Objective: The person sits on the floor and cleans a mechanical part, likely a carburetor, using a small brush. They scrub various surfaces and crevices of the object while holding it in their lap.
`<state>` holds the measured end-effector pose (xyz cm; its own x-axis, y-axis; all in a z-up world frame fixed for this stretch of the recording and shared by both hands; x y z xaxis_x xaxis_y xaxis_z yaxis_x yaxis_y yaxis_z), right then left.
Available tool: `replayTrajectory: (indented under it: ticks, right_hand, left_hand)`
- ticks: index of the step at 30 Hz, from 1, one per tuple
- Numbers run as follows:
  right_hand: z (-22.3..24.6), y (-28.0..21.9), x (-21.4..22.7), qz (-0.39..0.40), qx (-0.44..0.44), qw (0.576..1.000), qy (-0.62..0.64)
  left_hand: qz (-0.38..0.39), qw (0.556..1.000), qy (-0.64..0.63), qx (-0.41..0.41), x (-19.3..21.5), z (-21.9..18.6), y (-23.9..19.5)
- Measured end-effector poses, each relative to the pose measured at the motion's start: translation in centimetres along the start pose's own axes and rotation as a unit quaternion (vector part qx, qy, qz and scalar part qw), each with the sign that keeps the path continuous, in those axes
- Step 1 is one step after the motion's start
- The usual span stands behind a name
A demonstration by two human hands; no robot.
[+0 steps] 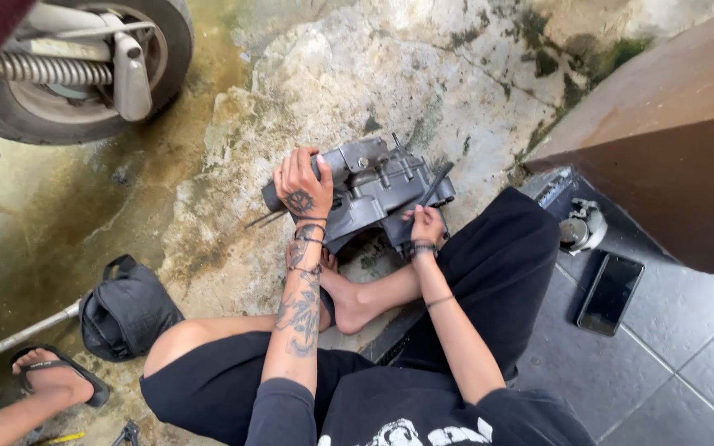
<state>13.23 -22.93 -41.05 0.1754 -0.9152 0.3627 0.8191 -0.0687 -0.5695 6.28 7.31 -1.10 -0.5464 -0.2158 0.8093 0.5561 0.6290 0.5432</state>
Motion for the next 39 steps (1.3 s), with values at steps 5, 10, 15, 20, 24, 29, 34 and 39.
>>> replayTrajectory:
  ticks: [5, 10, 15, 20, 24, 29, 34, 39]
  right_hand:
    - [8.6, -7.4, 2.4, 0.136, 0.078, 0.968, 0.197]
    - [12.1, -8.7, 4.5, 0.145, 0.133, 0.951, 0.238]
    - [16.2, -13.7, 6.7, 0.198, 0.145, 0.969, -0.009]
    - [17.7, -11.7, 7.6, 0.172, 0.141, 0.974, -0.052]
    - [20.3, -12.7, 7.0, 0.191, 0.213, 0.928, -0.238]
    - [19.7, -13.3, 8.8, 0.146, 0.225, 0.897, -0.350]
    - [20.3, -13.4, 8.9, 0.150, 0.190, 0.882, -0.405]
    - [17.7, -4.3, 5.0, 0.171, 0.187, 0.880, -0.401]
  left_hand:
    - [0.002, 1.000, -0.001, 0.005, 0.1, 0.0, -0.7]
    - [0.005, 1.000, 0.010, 0.005, 0.3, -0.1, -0.5]
    - [-0.011, 1.000, 0.008, -0.003, 0.9, -0.5, -0.3]
    - [-0.005, 1.000, 0.009, -0.005, 0.6, -0.3, -0.6]
    - [-0.008, 1.000, 0.004, -0.008, 1.1, -0.6, -0.3]
    - [-0.020, 1.000, 0.013, -0.006, 1.3, -0.9, -0.7]
    - [-0.020, 1.000, 0.008, -0.009, 1.2, -1.2, -0.9]
    - [-0.016, 1.000, 0.007, -0.017, 1.7, -1.6, -1.0]
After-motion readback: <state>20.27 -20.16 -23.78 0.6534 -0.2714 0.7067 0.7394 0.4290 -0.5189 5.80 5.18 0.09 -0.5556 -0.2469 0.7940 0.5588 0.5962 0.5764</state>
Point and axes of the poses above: each hand's wrist, its own y-axis towards the middle knuckle, its own x-axis out of the back of the hand, z = x × y, the point moved 8 cm from there along y, towards the middle knuckle, and after that the axes turned 8 degrees about y, right-handed, at the moved point
